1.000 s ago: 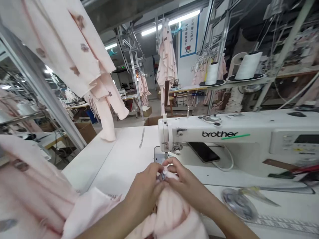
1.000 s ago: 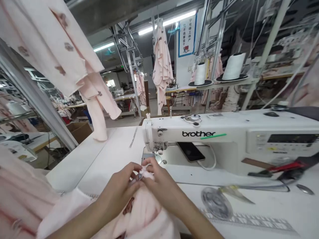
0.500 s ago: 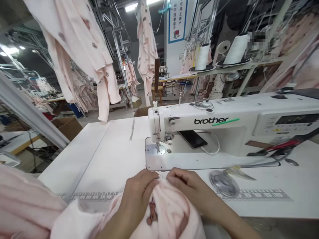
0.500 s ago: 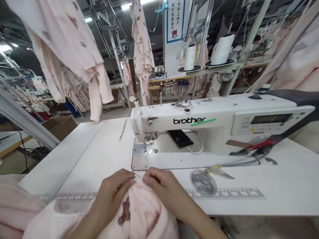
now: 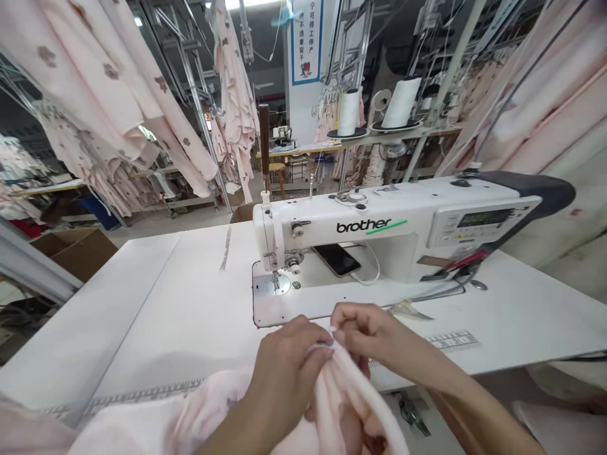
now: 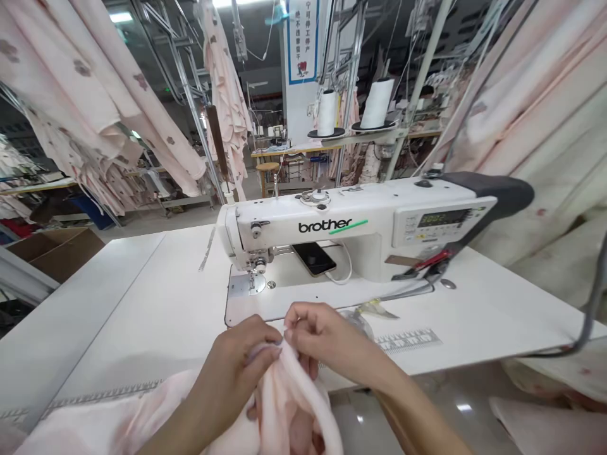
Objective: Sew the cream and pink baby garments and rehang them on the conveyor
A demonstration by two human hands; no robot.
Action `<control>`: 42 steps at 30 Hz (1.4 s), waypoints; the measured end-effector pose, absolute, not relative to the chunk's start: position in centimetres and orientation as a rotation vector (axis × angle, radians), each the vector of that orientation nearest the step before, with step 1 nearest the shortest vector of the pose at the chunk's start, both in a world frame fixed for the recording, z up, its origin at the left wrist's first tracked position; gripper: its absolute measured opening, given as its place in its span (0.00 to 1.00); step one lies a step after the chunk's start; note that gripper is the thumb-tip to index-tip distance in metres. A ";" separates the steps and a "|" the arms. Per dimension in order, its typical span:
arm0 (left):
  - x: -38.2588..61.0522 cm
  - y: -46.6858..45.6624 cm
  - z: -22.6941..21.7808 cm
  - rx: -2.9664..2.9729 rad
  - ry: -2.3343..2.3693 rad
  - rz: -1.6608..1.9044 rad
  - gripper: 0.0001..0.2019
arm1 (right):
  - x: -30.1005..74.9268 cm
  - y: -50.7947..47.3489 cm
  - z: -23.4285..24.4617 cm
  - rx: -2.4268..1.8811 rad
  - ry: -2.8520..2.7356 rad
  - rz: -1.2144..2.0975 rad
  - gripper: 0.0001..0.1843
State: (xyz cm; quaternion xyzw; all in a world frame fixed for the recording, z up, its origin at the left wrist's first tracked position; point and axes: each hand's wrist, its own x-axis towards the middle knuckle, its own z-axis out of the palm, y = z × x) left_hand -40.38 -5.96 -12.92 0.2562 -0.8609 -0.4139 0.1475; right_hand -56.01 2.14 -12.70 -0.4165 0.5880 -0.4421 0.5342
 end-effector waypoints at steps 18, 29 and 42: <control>-37.9 -6.5 -15.2 0.902 -2.062 -1.324 0.08 | -52.9 0.0 -15.9 -0.801 1.145 -1.201 0.19; -37.9 -8.6 -13.3 1.016 -1.785 -1.963 0.20 | -51.8 0.3 -14.7 -1.255 1.471 -1.256 0.10; -40.0 -15.5 -15.7 0.842 -2.047 -1.797 0.11 | -54.1 -5.7 -17.4 -1.250 1.772 -1.254 0.11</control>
